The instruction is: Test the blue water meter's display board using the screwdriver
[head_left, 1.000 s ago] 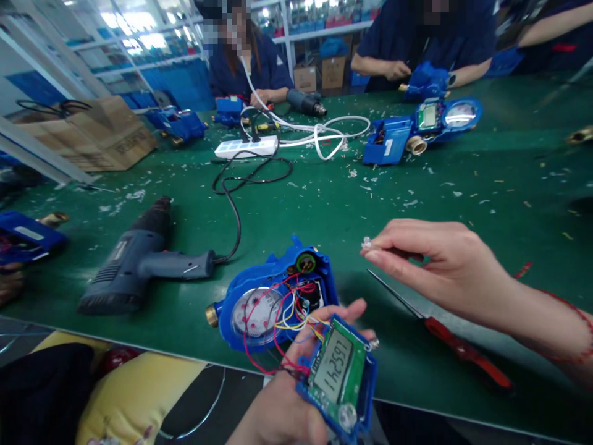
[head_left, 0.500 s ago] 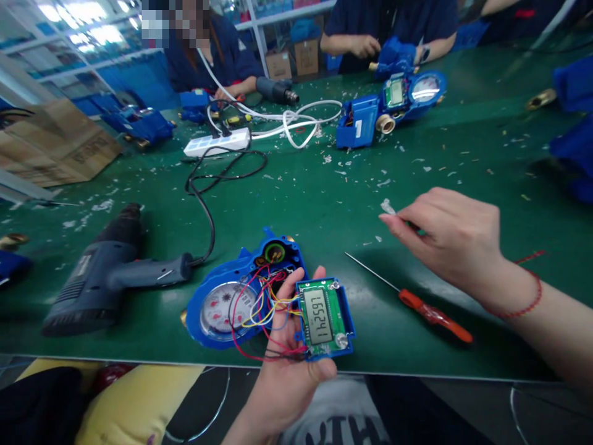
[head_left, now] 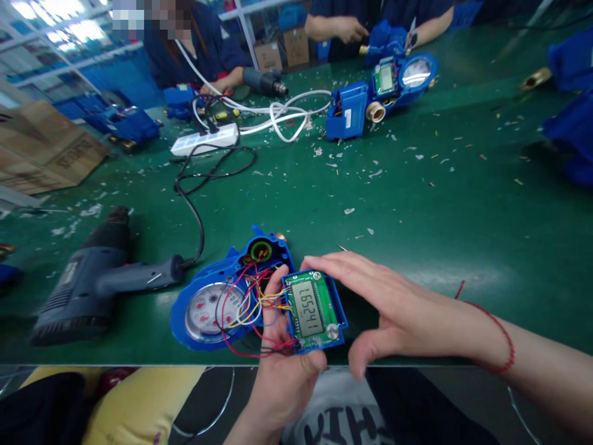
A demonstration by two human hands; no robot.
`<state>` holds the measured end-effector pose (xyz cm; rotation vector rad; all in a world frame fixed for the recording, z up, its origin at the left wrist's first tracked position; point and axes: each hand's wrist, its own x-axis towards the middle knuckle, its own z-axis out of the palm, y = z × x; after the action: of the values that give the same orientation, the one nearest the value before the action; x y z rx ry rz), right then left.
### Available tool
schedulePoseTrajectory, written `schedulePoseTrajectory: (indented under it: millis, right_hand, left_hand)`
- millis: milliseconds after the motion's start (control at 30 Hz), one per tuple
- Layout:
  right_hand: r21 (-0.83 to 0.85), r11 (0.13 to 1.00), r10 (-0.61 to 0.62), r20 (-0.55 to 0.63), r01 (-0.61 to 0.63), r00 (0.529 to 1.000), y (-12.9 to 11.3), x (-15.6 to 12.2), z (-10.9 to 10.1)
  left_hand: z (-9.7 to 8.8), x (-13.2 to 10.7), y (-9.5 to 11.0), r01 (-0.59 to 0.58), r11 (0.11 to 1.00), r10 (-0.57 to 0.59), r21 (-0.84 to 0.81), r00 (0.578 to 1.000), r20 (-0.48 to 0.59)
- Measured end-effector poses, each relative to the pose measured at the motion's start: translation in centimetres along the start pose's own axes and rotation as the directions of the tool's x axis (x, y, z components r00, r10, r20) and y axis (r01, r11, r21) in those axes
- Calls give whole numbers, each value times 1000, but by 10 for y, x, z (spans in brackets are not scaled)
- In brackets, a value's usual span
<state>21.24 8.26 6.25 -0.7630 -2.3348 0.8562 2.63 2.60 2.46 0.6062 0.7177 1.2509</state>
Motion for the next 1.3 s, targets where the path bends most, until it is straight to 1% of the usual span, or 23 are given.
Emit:
schedulePoseTrajectory:
  millis: [100,267,400,467,567,667,767,900,1067,1300]
  right_hand:
    - [-16,1000,18,-34,-19,999,0,0,6]
    - [-63,998,-7,-128,-1,992,1,-3,8]
    - [-96,995,-17,-161,1,987,2,-6,8]
    - [-111,994,-21,-173,2,985,3,-6,9]
    - [-124,992,-20,-179,-2,984,3,-6,10]
    - [-124,992,-24,-184,1,983,3,-6,10]
    - [-118,993,-25,-190,3,981,3,-5,9]
    - [-116,993,-18,-191,-4,981,2,-5,9]
    - [-125,992,-17,-196,-8,980,2,-5,9]
    - [-157,988,-28,-195,-3,980,2,-6,10]
  left_hand:
    - [2,0,0,13,1000,-12,11,1000,-11]
    - [0,-4,-1,15,1000,-14,15,1000,-28]
    - [-5,-9,-4,-31,998,31,-47,1000,0]
    - [-6,-10,-3,-29,997,30,-78,1000,6]
    - [-5,-11,0,-30,995,30,-97,1000,-2]
    - [-3,-11,3,-56,993,53,-99,998,-33]
    - [-3,-11,3,-57,993,51,-102,997,-59]
    - [-3,-11,2,-50,992,44,-112,997,-59]
    - [-3,-11,3,-58,993,49,-103,995,-89]
    - [-2,-11,2,-63,994,54,-90,993,-103]
